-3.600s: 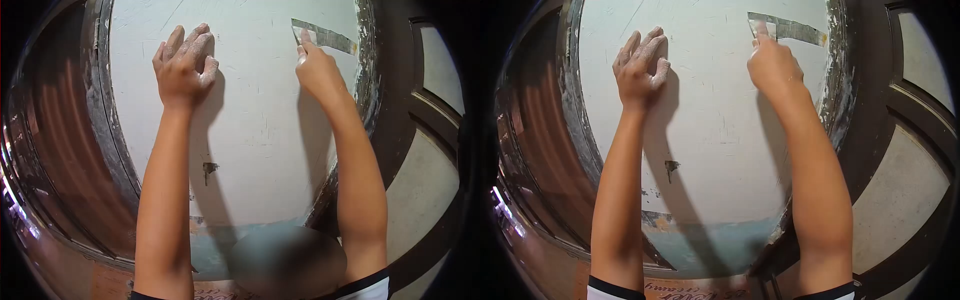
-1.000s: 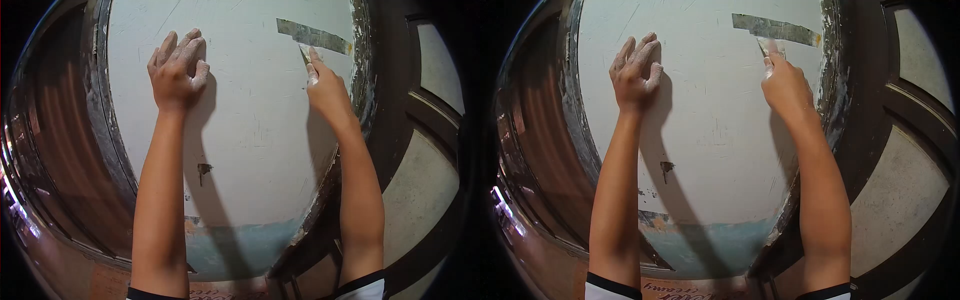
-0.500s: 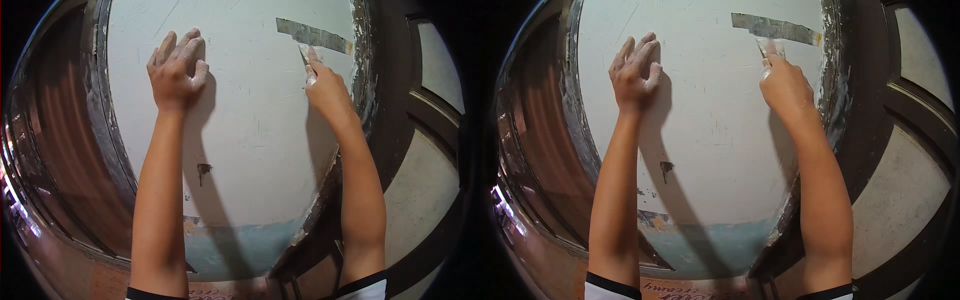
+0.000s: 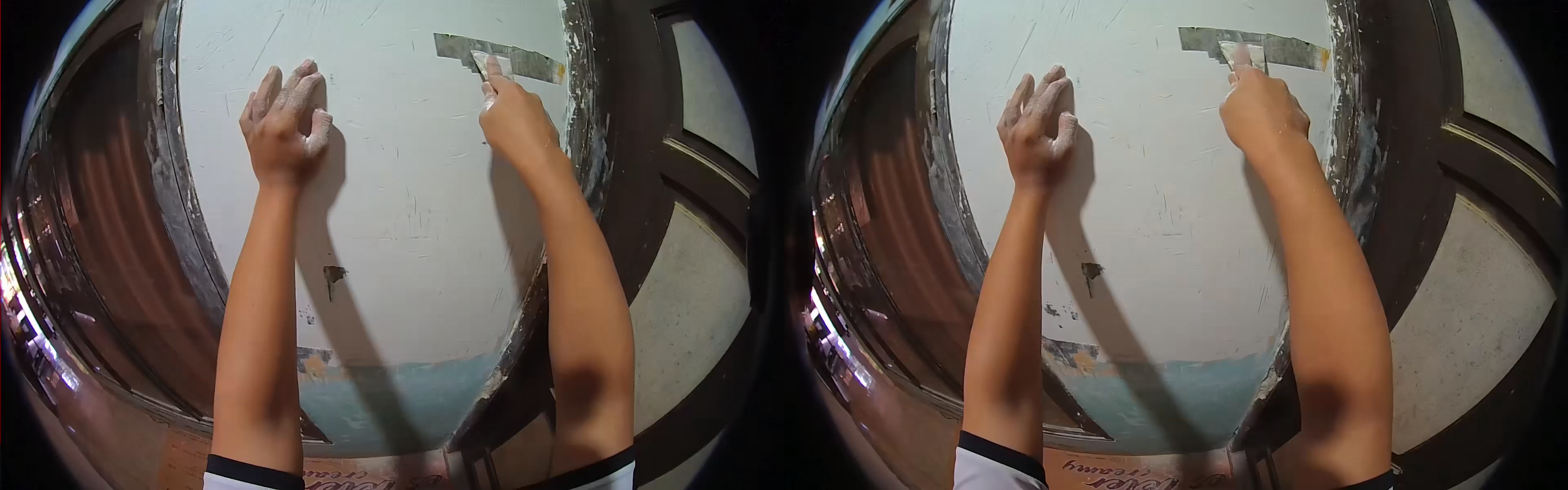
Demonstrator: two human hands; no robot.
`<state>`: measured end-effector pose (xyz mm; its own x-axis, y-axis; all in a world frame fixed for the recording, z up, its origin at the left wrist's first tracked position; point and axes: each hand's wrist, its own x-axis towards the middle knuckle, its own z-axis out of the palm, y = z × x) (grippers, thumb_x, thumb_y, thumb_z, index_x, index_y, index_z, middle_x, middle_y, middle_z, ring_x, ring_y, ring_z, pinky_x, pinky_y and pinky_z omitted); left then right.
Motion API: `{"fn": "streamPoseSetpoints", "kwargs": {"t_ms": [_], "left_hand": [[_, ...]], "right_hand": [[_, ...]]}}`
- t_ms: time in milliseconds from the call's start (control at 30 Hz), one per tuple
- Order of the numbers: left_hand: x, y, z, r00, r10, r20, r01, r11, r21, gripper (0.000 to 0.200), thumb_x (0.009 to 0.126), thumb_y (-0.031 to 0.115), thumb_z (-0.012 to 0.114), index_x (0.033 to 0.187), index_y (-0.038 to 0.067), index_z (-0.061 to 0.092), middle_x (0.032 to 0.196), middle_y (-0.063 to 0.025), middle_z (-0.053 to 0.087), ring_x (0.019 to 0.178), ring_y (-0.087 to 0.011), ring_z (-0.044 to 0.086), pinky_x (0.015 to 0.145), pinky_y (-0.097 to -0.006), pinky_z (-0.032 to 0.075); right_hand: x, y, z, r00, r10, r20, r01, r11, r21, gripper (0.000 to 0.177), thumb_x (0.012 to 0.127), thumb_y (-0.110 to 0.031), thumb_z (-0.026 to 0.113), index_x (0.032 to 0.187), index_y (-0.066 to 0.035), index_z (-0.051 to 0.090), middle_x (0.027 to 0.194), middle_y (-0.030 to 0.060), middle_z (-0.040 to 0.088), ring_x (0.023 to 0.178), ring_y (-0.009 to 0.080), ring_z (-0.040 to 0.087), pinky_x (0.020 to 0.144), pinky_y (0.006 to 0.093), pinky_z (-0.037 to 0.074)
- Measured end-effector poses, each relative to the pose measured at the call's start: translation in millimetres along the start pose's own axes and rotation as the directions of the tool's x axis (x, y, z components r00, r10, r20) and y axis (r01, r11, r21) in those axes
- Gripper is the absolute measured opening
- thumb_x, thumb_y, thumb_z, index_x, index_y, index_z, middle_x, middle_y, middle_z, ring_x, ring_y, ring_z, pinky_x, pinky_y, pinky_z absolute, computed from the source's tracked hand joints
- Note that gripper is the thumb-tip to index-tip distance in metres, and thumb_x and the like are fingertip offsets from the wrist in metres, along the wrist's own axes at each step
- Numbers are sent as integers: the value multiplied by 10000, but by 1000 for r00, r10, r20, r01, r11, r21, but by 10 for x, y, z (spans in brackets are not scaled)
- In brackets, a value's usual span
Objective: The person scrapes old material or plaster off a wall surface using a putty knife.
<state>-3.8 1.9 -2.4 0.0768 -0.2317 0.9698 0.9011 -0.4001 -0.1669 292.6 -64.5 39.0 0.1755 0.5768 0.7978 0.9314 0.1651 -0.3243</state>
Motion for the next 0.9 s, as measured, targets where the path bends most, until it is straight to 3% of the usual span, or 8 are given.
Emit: {"fn": "streamPoseSetpoints", "kwargs": {"t_ms": [100,167,233,367,433,533,767,900], "left_hand": [[-7,17,-23,1000,11,-3,-11,1000,24,465,834,201,676,1294,250,726,1471,123,655,1479,-268,483,1240,-500,296],[-16,17,-28,1000,12,-5,-12,1000,10,470,832,192,675,1296,249,725,1469,119,657,1477,-270,485,1238,-504,299],[-14,27,-30,1000,7,-14,-7,1000,-6,473,831,185,671,1296,251,725,1462,116,663,1475,-270,487,1234,-508,304],[-12,42,-38,1000,-13,7,12,1000,25,485,810,182,684,1288,246,727,1466,116,660,1473,-262,489,1232,-503,306],[15,119,-81,1000,3,-1,-3,996,86,501,797,136,679,1293,183,738,1441,63,687,1441,-308,521,1192,-482,378],[-1,92,-81,1000,-8,11,7,999,36,512,796,129,684,1301,192,734,1461,80,671,1467,-294,496,1209,-469,345],[-14,142,-103,998,-47,45,45,998,40,519,815,145,676,1328,210,719,1491,79,650,1498,-288,457,1233,-499,290],[-13,128,-102,997,-44,61,42,998,39,520,817,158,672,1333,211,718,1496,78,645,1504,-289,450,1235,-501,287]], "right_hand": [[-48,53,20,998,-39,-52,38,999,-10,520,1092,-262,458,1610,-220,445,1287,249,705,1172,479,657,1047,549,506],[-135,81,2,999,15,29,-14,999,-32,545,1076,-214,479,1619,-197,428,1310,217,706,1184,463,656,1063,531,500],[-147,224,154,992,-115,-46,116,993,22,555,1076,-258,458,1629,-239,422,1315,171,725,1200,430,682,1037,544,532],[-193,170,147,996,-90,-18,91,996,14,579,1073,-233,466,1647,-247,386,1261,215,734,1143,443,700,1013,558,541],[-131,99,112,998,-59,28,60,998,-9,582,1075,-227,462,1650,-242,376,1229,231,738,1130,445,703,999,563,546],[-156,34,98,999,-37,13,37,999,-14,563,1090,-261,459,1647,-253,377,1161,269,737,1086,464,707,975,585,545],[-290,146,113,998,-65,26,66,997,-50,578,1079,-236,484,1647,-250,378,1152,220,756,1060,454,709,971,573,543],[-280,89,92,998,-24,65,30,995,-92,569,1081,-239,483,1642,-252,390,1106,242,756,1035,464,713,955,584,543]]}}
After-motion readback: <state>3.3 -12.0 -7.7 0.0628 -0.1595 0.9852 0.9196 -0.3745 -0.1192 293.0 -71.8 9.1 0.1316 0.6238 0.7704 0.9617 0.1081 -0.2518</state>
